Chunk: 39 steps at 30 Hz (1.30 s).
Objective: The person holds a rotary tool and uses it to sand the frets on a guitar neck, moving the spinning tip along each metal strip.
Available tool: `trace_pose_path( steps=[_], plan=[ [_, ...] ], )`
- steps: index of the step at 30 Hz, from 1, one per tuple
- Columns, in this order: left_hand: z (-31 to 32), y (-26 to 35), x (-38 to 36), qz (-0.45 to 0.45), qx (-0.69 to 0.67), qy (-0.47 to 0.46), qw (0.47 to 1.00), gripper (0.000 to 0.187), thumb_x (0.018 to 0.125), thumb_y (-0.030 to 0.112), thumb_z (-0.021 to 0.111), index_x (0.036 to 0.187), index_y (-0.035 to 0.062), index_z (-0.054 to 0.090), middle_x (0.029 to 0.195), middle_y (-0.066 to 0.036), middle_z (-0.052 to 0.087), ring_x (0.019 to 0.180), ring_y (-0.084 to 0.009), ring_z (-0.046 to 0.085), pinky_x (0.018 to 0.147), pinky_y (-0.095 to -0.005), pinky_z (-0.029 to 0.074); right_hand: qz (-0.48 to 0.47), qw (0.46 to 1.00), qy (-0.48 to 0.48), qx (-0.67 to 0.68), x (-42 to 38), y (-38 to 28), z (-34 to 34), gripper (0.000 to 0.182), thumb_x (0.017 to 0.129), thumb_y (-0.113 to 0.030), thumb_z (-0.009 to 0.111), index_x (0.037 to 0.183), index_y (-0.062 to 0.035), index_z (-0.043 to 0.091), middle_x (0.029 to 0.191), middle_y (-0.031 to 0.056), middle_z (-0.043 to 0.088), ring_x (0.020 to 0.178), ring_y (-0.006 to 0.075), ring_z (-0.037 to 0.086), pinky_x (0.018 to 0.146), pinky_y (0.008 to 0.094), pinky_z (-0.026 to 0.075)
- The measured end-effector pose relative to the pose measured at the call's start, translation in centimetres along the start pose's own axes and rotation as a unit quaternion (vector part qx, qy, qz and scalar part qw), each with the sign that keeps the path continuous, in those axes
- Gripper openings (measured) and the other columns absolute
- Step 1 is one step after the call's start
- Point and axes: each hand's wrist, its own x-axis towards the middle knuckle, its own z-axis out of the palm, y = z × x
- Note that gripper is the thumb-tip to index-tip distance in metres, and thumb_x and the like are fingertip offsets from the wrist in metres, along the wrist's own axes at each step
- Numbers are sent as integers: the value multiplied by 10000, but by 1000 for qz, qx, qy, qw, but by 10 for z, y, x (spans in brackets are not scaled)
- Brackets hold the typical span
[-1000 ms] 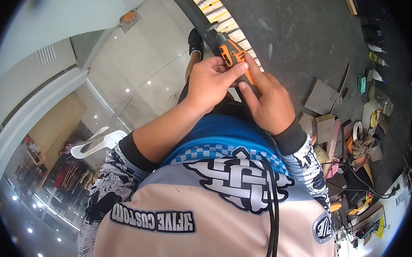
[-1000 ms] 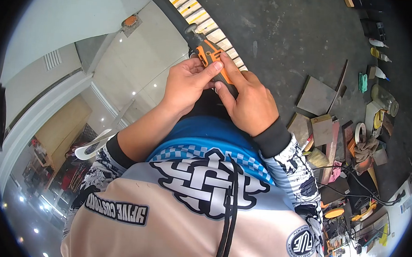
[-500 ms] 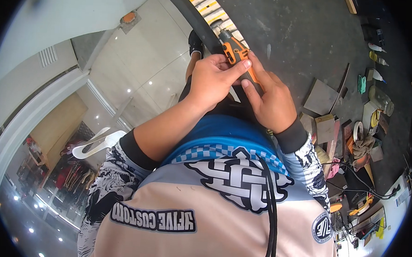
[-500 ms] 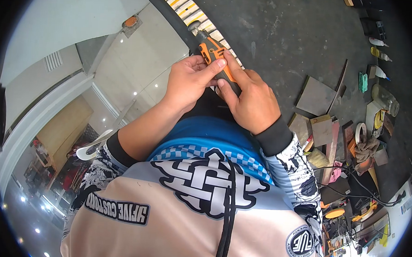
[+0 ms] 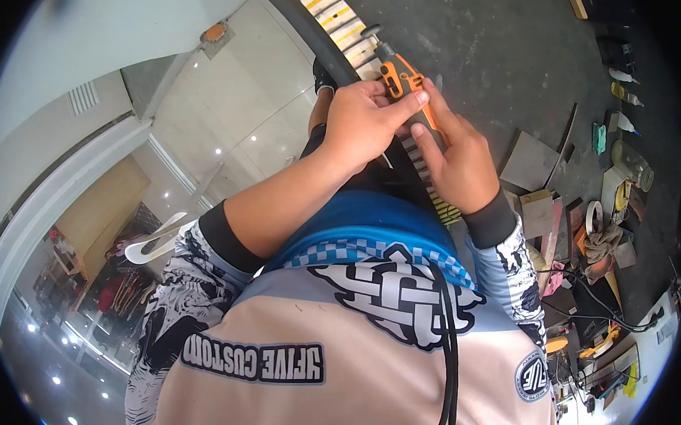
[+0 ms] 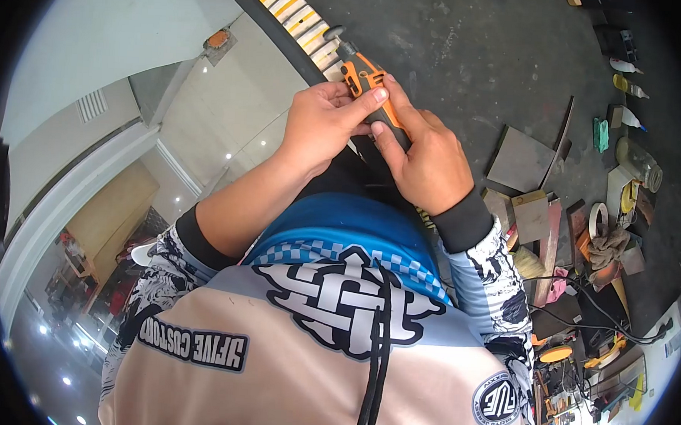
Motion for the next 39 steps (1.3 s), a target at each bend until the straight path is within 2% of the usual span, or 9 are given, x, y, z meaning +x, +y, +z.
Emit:
trace_pose_path(
  steps=[10, 16, 21, 24, 36, 39],
  plan=[
    [9, 5, 7, 0, 23, -7, 1000, 399, 951, 230, 790, 1132, -107, 678, 996, -139, 738, 875, -168, 741, 754, -281, 641, -10, 999, 30, 22, 1, 6, -5, 591, 996, -260, 673, 1538, -102, 497, 869, 234, 697, 816, 406, 709, 758, 445, 559],
    [6, -7, -22, 18, 6, -5, 1000, 382, 951, 233, 792, 1130, -85, 678, 991, -117, 733, 867, -145, 728, 747, -269, 631, 10, 1000, -2, 1, -23, -8, -7, 592, 980, -247, 686, 1536, -143, 509, 889, 222, 685, 820, 414, 700, 754, 456, 557],
    [-11, -35, -50, 20, -27, 24, 999, 320, 971, 203, 769, 1121, -64, 677, 993, -87, 713, 863, -115, 694, 741, -264, 615, -44, 998, -25, -38, -43, -11, 10, 666, 957, -276, 702, 1573, -224, 453, 1019, 216, 678, 847, 411, 706, 748, 476, 592],
    [-19, -46, -50, 19, -69, 43, 997, 286, 949, 188, 794, 1062, -56, 696, 947, -94, 738, 818, -105, 708, 695, -235, 593, -40, 997, -42, -51, -45, -13, 17, 669, 958, -283, 697, 1577, -234, 447, 1020, 218, 675, 858, 411, 713, 756, 478, 599],
    [-16, -46, -35, 20, -91, 26, 995, 298, 943, 194, 800, 1054, -63, 699, 936, -105, 737, 798, -124, 720, 696, -246, 612, -10, 996, -56, -63, -36, -8, 15, 651, 977, -310, 671, 1581, -244, 435, 1014, 238, 678, 844, 439, 711, 737, 501, 589],
    [-19, -45, -36, -2, -59, 10, 998, 310, 986, 181, 748, 1168, -57, 666, 1039, -90, 731, 918, -130, 707, 774, -279, 606, -8, 996, -61, -59, -36, -8, 15, 653, 978, -312, 671, 1582, -246, 432, 1018, 240, 680, 847, 442, 711, 738, 501, 589]
  ],
)
